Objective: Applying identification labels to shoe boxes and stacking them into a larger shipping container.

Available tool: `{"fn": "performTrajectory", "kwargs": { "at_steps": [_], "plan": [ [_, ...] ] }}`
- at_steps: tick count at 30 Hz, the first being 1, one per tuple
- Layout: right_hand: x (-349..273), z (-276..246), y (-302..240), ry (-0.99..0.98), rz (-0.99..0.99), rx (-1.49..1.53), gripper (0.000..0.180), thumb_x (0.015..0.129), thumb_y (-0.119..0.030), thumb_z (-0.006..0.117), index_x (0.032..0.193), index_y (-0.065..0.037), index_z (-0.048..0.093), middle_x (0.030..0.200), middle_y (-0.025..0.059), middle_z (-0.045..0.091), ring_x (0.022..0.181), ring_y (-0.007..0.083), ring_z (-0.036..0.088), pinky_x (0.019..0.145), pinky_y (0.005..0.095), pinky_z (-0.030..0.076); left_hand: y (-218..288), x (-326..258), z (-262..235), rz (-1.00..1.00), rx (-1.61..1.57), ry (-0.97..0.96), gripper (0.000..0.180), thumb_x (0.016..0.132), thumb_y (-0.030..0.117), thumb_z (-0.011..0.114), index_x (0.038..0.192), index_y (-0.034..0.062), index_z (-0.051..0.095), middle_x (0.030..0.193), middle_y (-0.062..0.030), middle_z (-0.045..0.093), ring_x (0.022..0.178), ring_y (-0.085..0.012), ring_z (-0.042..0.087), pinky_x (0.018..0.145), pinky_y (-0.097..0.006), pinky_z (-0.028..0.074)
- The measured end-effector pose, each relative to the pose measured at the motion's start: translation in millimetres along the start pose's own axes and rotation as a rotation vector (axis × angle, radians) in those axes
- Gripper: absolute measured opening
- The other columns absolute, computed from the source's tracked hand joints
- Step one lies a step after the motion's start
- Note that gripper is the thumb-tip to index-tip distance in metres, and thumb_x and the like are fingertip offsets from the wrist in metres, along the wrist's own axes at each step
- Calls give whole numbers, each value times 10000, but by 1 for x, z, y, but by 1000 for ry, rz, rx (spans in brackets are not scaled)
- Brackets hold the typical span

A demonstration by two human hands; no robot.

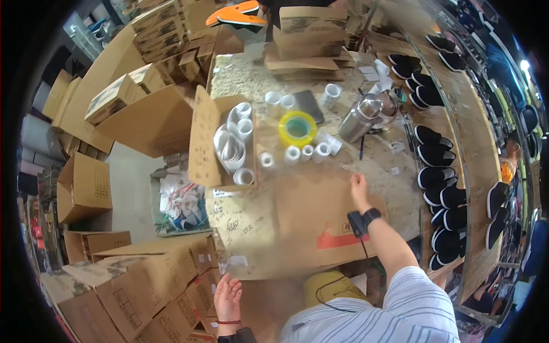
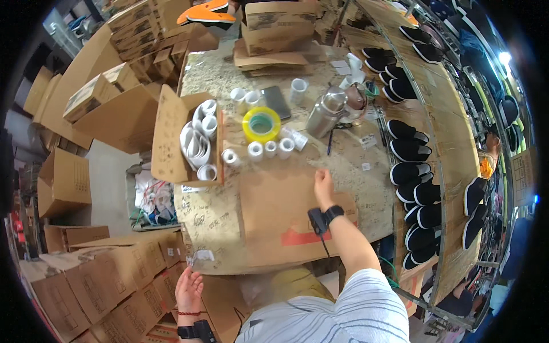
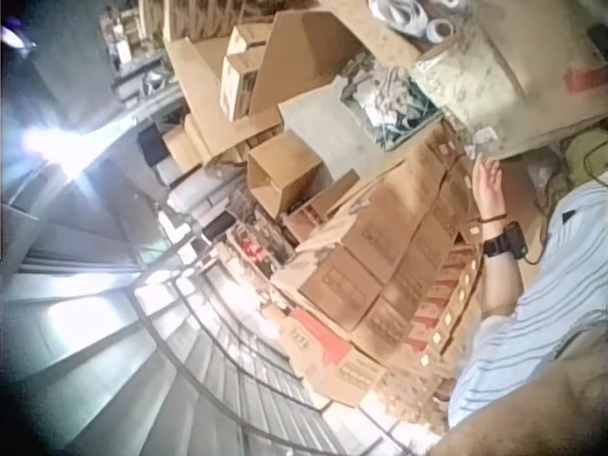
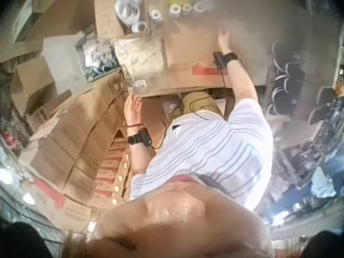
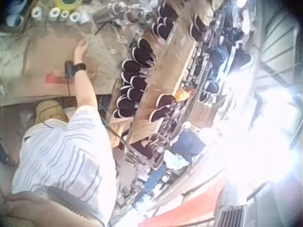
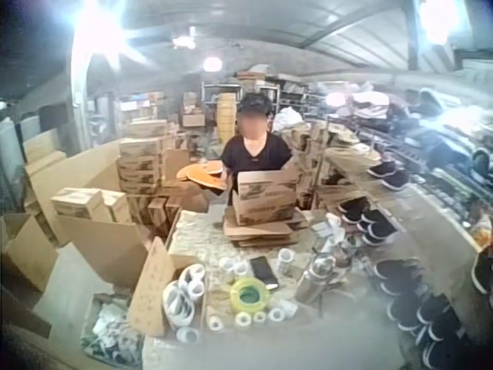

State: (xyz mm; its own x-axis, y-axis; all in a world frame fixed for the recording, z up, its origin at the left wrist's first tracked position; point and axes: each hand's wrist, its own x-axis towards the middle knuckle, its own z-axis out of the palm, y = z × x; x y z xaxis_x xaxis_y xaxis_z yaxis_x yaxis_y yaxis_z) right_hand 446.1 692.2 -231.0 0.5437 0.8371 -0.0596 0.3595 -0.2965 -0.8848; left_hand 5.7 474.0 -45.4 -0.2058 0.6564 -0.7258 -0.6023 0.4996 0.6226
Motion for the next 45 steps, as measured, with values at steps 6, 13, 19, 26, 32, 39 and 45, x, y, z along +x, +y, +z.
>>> {"fn": "performTrajectory", "kwargs": {
  "at_steps": [6, 13, 19, 26, 32, 39, 45],
  "plan": [
    [80, 41, -49, -341, 592, 492, 284, 843, -324, 555, 886, -43, 567, 566, 29, 485, 452, 122, 453, 428, 294, 366, 9, 10, 44, 7, 36, 44, 328, 905, 204, 470, 1195, 53, 458, 974, -69, 588, 854, -143, 562, 730, -251, 449],
    [99, 71, -36, -27, 290, 125, 440, 815, -396, 579, 870, 39, 619, 768, 43, 616, 699, 130, 531, 664, 264, 422, 5, 16, 96, 11, 145, -29, 309, 878, 161, 518, 1166, 52, 489, 979, -65, 586, 857, -130, 557, 741, -256, 446],
    [50, 7, -75, -159, 210, 872, 216, 888, -216, 514, 1025, -53, 547, 959, 26, 584, 839, 111, 545, 721, 244, 440, 5, 16, 111, 65, 219, -38, 299, 883, 144, 503, 1166, 46, 497, 975, -66, 598, 853, -141, 569, 735, -248, 443],
    [-61, -21, -146, -525, 174, 763, 148, 883, -84, 492, 997, -13, 553, 1027, 48, 565, 864, 133, 558, 756, 276, 473, 24, 22, 187, 407, 458, -349, 333, 844, 34, 529, 1171, -10, 482, 1032, -78, 578, 1015, -164, 528, 904, -290, 395],
    [-124, -19, -219, -701, -312, 647, 124, 818, 12, 536, 920, 18, 605, 1216, 132, 443, 1013, 205, 510, 778, 301, 460, 33, 14, 205, 603, 452, -244, 261, 823, 43, 550, 1071, -37, 539, 961, -62, 589, 901, -123, 532, 810, -255, 423],
    [-124, -58, -274, -506, -582, 468, 346, 676, -204, 666, 956, -56, 526, 1257, 136, 335, 1096, 248, 383, 947, 394, 291, 44, -1, 181, 749, 494, -106, 132, 791, 74, 605, 861, -37, 594, 801, -40, 612, 755, -93, 535, 699, -236, 435],
    [-126, -152, -410, -1310, -864, 1357, 357, 924, -427, 345, 823, -126, 507, 529, 63, 509, 394, 170, 432, 419, 306, 324, 55, -2, 177, 788, 524, -111, 82, 796, 50, 611, 863, 3, 608, 797, -11, 608, 723, -68, 530, 678, -215, 426]
  ]
}}
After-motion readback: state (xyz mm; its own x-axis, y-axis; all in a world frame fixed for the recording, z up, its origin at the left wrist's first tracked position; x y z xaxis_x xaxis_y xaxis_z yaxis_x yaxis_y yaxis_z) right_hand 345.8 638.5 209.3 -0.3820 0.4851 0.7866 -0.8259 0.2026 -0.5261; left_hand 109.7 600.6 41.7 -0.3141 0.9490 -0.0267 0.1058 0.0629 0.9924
